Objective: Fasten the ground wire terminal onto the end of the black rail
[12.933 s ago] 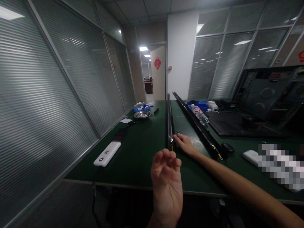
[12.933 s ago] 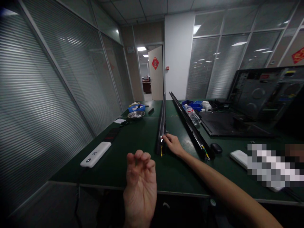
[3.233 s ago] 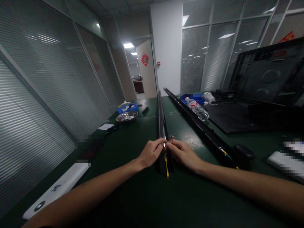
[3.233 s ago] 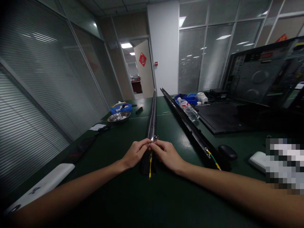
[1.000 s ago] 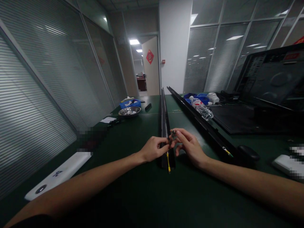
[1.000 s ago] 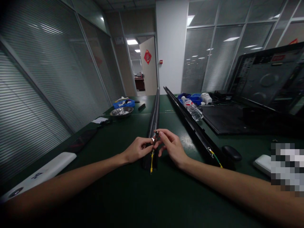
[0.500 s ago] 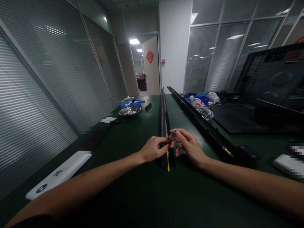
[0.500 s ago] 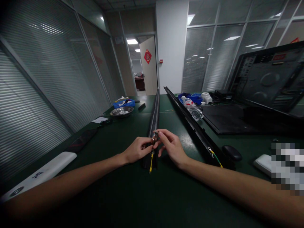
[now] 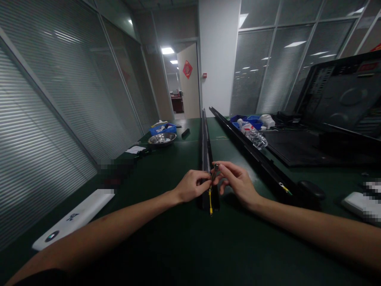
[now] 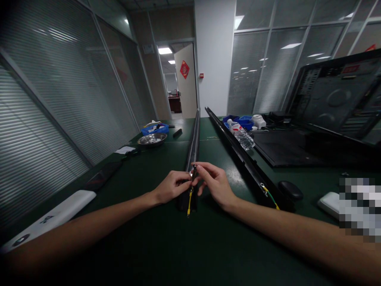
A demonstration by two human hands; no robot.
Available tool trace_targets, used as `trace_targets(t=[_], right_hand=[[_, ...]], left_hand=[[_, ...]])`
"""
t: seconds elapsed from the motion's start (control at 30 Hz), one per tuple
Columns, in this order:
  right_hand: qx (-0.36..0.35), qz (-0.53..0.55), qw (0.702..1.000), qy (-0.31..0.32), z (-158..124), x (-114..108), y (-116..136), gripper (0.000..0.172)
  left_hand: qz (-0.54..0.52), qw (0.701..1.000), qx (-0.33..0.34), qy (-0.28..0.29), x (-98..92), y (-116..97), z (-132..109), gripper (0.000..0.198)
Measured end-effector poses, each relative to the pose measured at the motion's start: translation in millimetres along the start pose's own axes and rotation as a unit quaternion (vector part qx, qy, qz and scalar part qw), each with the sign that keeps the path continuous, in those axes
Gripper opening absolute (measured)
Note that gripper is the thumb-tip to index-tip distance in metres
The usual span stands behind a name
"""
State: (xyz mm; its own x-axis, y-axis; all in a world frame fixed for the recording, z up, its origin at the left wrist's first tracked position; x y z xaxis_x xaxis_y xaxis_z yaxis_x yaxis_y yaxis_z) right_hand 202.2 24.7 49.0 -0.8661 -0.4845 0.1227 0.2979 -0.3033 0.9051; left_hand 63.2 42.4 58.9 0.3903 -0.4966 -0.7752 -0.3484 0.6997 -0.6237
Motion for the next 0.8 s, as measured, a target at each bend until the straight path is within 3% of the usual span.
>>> trace_targets(t=[0.8], right_hand=[[0.062,-0.071,0.995,0.04,3.7,3.5,-5.1,0.038]], left_hand=[[0.006,1.0,-0.014,-0.01,-0.3,0.0,0.4,0.022]])
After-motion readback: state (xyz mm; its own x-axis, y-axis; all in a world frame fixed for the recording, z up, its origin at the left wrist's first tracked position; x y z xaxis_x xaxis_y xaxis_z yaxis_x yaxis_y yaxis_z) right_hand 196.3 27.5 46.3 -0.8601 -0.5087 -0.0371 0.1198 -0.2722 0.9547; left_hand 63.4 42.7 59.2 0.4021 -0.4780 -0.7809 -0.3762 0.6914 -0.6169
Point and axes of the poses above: each hand's wrist, its own z-axis towards the middle knuckle, its own x-axis out of the palm, y = z × x, the point moved 7 cm from there along z, towards the middle knuckle, and after that the axes turned 15 degrees about y, right-handed, at the moved point
